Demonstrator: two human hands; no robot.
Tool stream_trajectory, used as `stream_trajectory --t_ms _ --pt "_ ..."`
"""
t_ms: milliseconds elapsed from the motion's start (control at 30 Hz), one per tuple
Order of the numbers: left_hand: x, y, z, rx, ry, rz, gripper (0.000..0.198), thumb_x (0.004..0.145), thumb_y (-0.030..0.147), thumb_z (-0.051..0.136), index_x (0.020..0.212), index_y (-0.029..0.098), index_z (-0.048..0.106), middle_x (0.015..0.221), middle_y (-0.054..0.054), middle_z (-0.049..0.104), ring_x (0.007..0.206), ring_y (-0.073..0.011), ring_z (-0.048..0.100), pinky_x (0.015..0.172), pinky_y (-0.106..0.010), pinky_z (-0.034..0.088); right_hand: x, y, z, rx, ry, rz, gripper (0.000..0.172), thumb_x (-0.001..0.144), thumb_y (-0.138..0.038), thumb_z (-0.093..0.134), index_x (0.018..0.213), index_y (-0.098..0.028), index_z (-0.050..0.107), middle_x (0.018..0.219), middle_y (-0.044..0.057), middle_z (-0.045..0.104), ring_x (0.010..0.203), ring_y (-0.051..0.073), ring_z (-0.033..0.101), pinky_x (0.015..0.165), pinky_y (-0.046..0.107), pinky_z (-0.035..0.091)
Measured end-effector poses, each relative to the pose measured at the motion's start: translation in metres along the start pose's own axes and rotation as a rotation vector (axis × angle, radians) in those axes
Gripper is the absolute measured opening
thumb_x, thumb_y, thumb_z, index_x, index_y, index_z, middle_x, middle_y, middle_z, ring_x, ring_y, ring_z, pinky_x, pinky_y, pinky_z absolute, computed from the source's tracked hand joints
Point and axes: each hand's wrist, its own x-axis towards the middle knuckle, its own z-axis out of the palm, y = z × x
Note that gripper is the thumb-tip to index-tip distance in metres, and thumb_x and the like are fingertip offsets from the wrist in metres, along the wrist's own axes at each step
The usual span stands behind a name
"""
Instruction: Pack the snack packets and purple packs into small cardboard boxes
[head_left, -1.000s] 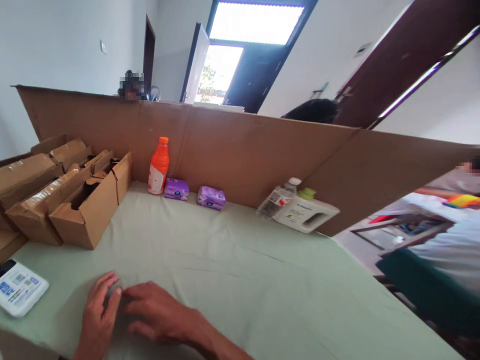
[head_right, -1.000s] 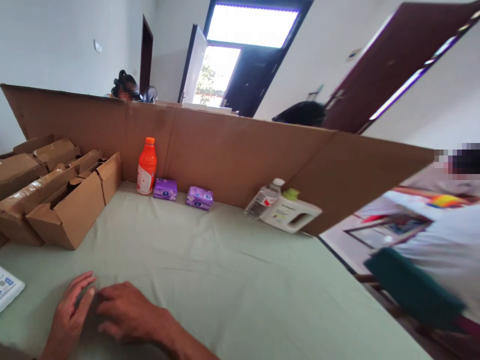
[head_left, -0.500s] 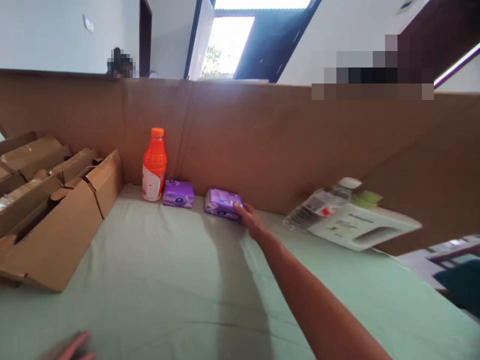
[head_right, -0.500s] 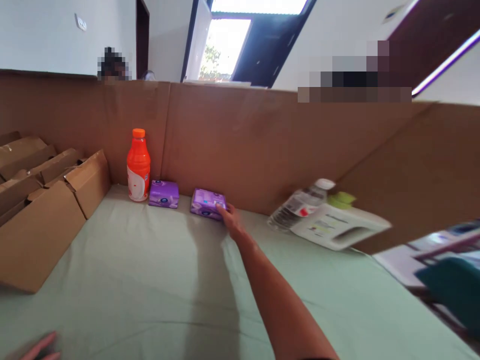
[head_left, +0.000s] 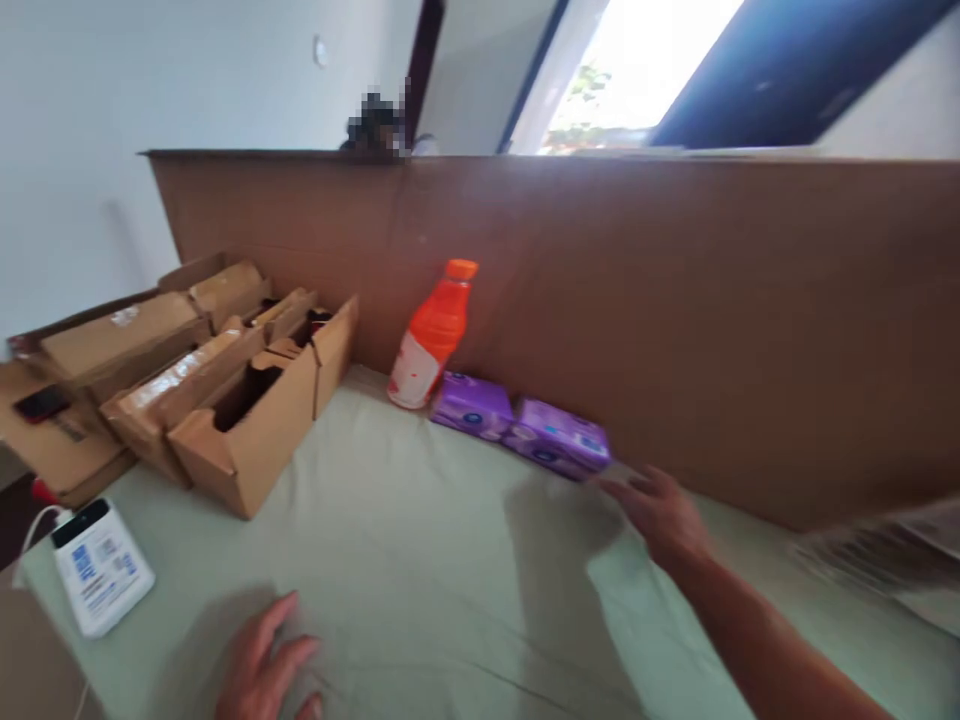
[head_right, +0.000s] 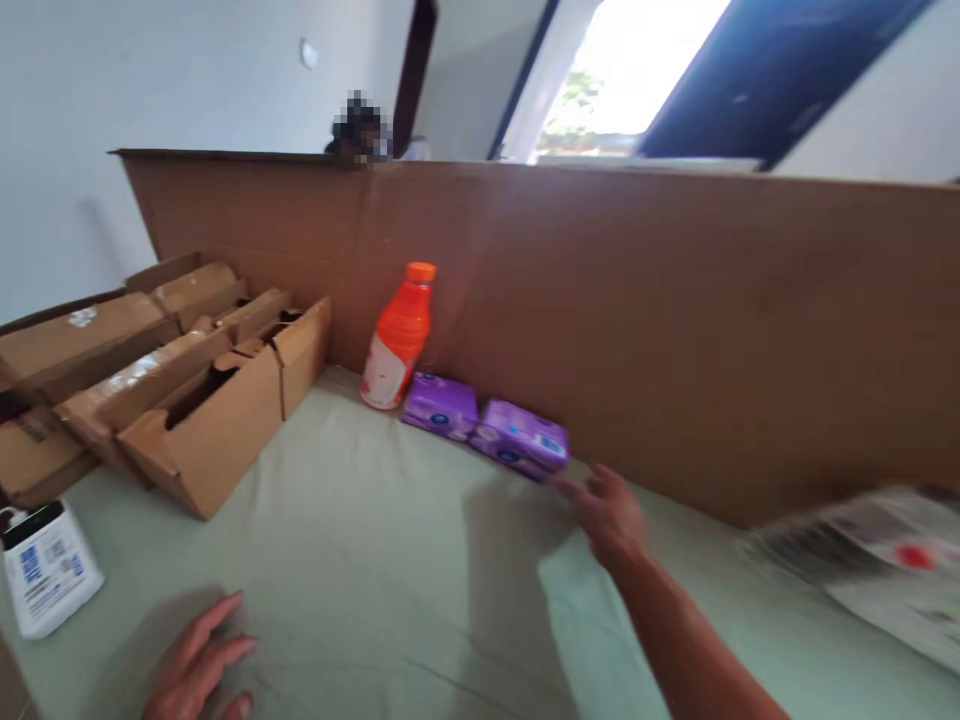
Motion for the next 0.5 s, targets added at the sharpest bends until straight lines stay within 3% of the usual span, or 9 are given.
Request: stream_trajectory --t_ms 67,133,267,400,500 --pt "0.018 0.009 -0.017 -0.043 0.103 -0.1 0.024 0.092 0.017 0.051 0.111 0.022 0.065 0.134 -0.012 0.063 0.121 -0.022 0.064 0.094 -0.032 0.059 -0.01 -0.02 -0.006 -0.036 0.02 0.007 0.045 0.058 -0.061 0.066 0.091 -0.031 0.062 0.089 0.021 0.068 0.094 0.051 0.066 0.072 0.065 0.048" --pt "0.043 0.014 -0.041 -0.047 0.241 -0.143 0.028 0.091 0.009 0.05 0.112 0.022 0.063 0.139 -0.012 0.058 0.132 -0.0245 0.055 0.102 -0.038 0.054 -0.024 -0.055 -0.005 -0.054 -0.04 -0.083 0.035 0.066 -0.06 0.063 0.089 -0.034 0.062 0.094 0.018 0.07 0.096 0.047 0.068 0.079 0.064 0.05" --pt "0.101 0.005 -0.082 0.005 0.423 -0.088 0.037 0.087 0.005 0.056 0.122 0.017 0.059 0.134 -0.013 0.059 0.134 -0.027 0.052 0.109 -0.044 0.048 -0.071 -0.16 0.032 -0.101 -0.258 -0.476 0.036 0.083 -0.052 0.056 0.111 -0.031 0.065 0.11 0.016 0.073 0.087 0.039 0.072 0.075 0.06 0.057" --pt "0.144 -0.021 -0.081 0.04 0.46 -0.15 0.052 0.086 0.004 0.051 0.137 0.015 0.049 0.132 -0.014 0.061 0.134 -0.0262 0.052 0.113 -0.048 0.045 -0.126 -0.265 0.094 -0.116 -0.365 -0.992 0.056 0.085 -0.034 0.061 0.139 -0.024 0.053 0.139 0.015 0.062 0.127 0.035 0.058 0.104 0.057 0.047" --pt "0.162 -0.044 -0.069 0.074 0.31 -0.193 0.067 0.077 -0.003 0.044 0.143 0.012 0.044 0.137 -0.016 0.06 0.138 -0.028 0.049 0.113 -0.051 0.045 -0.152 -0.311 0.13 -0.211 -0.503 -1.385 0.06 0.084 -0.019 0.064 0.143 -0.02 0.052 0.148 0.015 0.055 0.139 0.031 0.048 0.108 0.052 0.041"
